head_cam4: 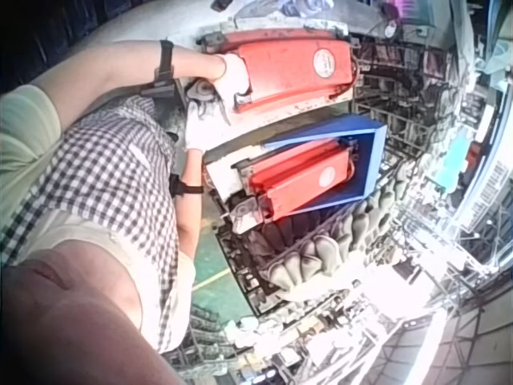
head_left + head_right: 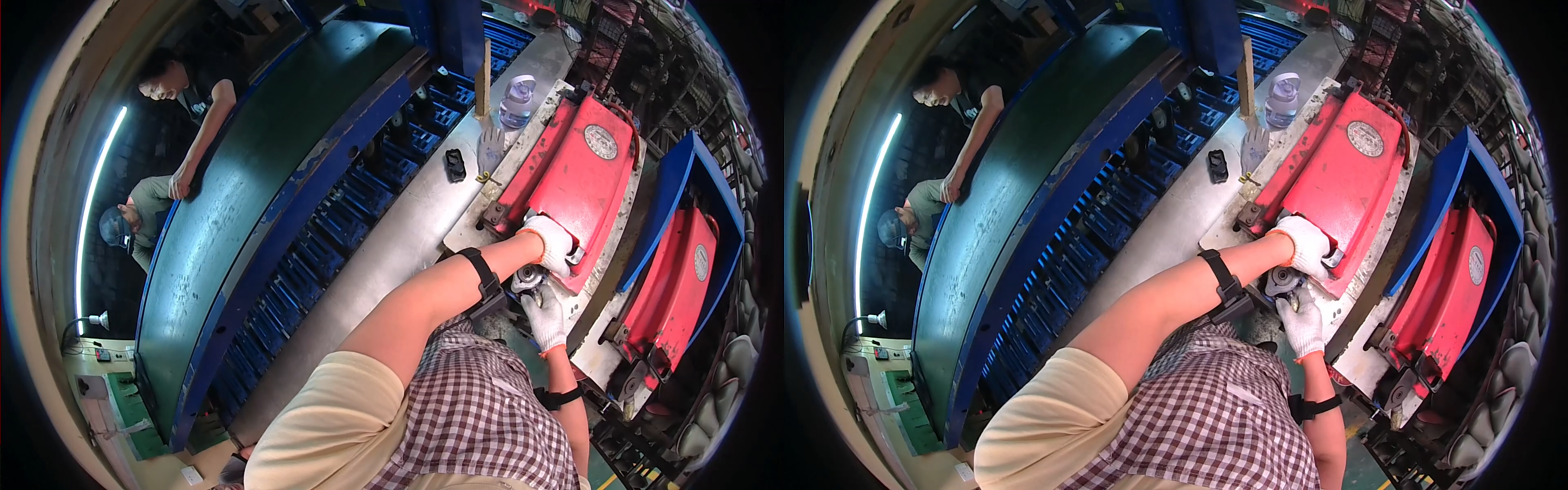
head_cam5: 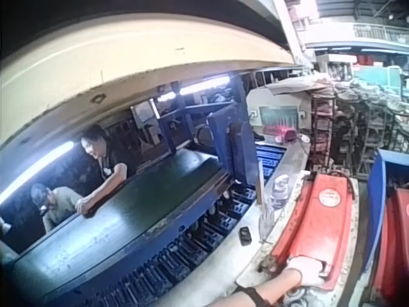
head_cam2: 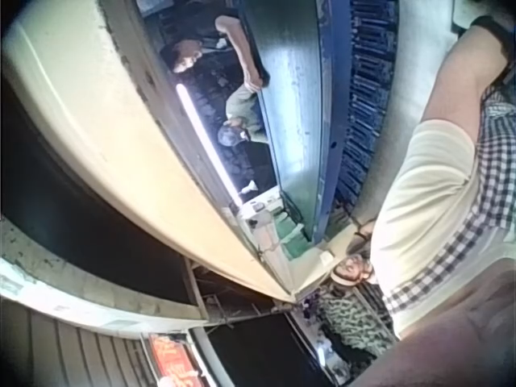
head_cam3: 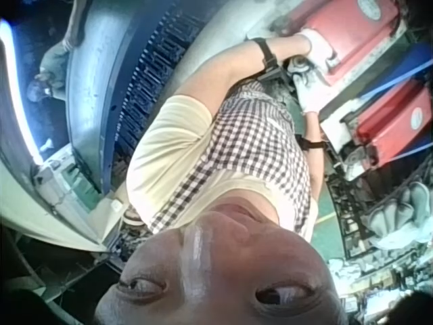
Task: Operating a shoe lasting machine to shape footwear components during manufacturing.
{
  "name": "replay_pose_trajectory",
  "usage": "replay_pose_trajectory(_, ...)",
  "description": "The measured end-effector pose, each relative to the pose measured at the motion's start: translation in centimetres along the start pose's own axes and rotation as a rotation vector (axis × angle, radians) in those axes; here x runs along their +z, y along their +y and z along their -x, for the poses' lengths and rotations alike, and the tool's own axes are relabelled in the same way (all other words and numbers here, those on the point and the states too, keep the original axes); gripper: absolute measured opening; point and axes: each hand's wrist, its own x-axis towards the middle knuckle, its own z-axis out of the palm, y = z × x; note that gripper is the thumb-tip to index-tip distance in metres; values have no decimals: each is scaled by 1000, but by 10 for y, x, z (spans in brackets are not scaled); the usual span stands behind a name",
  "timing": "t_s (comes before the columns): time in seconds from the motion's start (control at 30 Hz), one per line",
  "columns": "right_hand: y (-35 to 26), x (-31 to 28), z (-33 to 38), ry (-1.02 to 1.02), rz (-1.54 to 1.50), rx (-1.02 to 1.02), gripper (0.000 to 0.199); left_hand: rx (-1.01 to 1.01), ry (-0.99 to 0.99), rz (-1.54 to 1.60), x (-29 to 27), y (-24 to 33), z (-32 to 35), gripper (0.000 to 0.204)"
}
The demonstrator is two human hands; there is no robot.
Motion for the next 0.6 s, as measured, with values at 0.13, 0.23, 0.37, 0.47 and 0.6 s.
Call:
replay_pose_trajectory(0.13, -5, -1, 1, -18, -13, 36, 38, -2, -1, 1, -1, 0, 1, 53)
replay_pose_trajectory(0.23, -9, -2, 3, -15, -33, 22, 37, -11, -8, -2, -1, 0, 1, 52)
replay_pose_trajectory(0.37, -9, -2, 3, -28, -65, 33, 36, -23, -31, -9, -1, 0, 1, 52)
replay_pose_trajectory(0.47, -5, 0, 2, -3, -23, -12, 37, -20, -27, -12, -1, 0, 1, 52)
replay_pose_trajectory(0.6, -2, 1, 1, -12, -42, 14, 38, -10, -2, -6, 0, -1, 0, 52)
